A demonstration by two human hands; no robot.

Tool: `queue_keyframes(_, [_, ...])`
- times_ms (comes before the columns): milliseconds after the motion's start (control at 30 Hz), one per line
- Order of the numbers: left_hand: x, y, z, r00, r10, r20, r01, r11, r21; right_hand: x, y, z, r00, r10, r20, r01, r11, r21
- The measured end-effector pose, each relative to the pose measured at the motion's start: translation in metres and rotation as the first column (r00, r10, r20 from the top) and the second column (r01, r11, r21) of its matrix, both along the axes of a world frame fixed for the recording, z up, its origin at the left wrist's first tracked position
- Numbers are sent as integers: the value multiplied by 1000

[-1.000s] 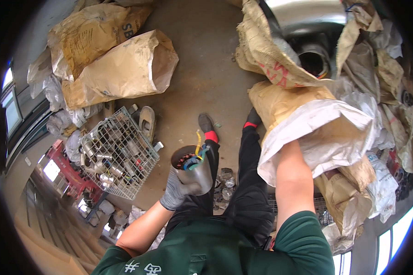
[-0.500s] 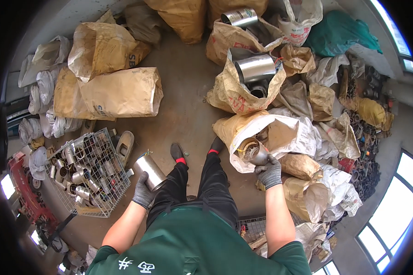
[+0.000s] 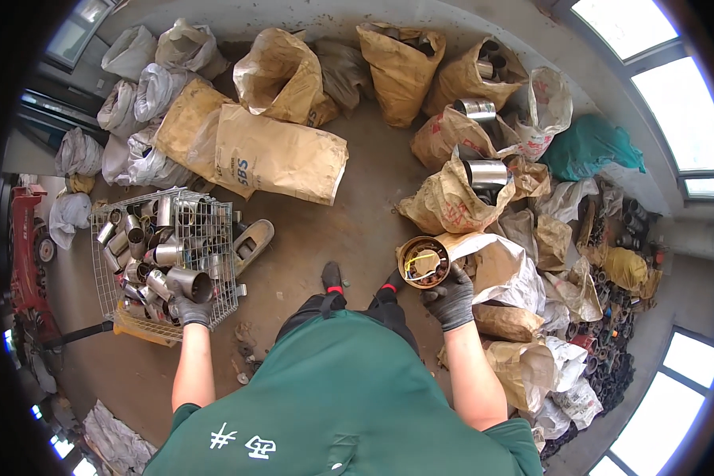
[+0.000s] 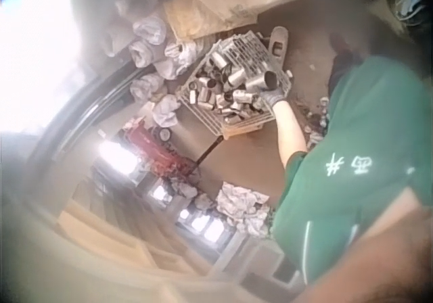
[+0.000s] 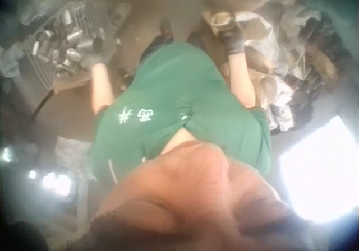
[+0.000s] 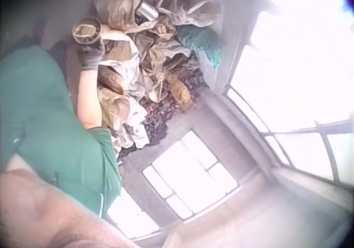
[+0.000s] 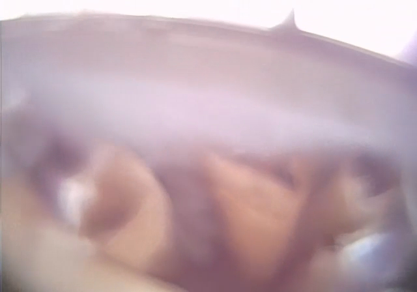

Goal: The person sorts metal components by picking them out of large paper bags and placing them onto the floor or into a wire basket.

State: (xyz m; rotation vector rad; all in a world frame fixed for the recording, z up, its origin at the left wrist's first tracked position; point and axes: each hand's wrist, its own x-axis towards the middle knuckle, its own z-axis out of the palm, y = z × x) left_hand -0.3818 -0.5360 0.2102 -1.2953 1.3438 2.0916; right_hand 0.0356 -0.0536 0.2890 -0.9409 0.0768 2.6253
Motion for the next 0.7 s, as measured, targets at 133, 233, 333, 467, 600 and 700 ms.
queue_keyframes(133, [-81, -114, 7, 873, 305, -382, -283, 952, 113, -39, -25, 22, 990, 93, -107, -96, 995, -19])
queue_keyframes(233, [-133, -175, 5, 836, 397, -378, -407, 912, 57, -64, -38, 29, 988, 151, -45, -148, 987, 60])
queue_keyframes(333, [-116, -94, -4, 925, -44, -377, -49, 971, -234, -88, -46, 41, 964, 222, -147, -220, 975, 29])
queue_keyframes(467, [-44, 42, 31, 538, -721, -438, 693, 673, -258, -124, -61, 23, 937, 346, 56, -350, 924, 153])
queue_keyframes(600, [67, 160, 145, -254, -873, -416, 647, 166, -744, -152, -62, 8, 866, 489, 101, -493, 870, 10])
queue_keyframes(700, [91, 172, 121, -284, -853, -438, 783, 58, -619, -174, -74, -12, 807, 546, 224, -558, 830, -11])
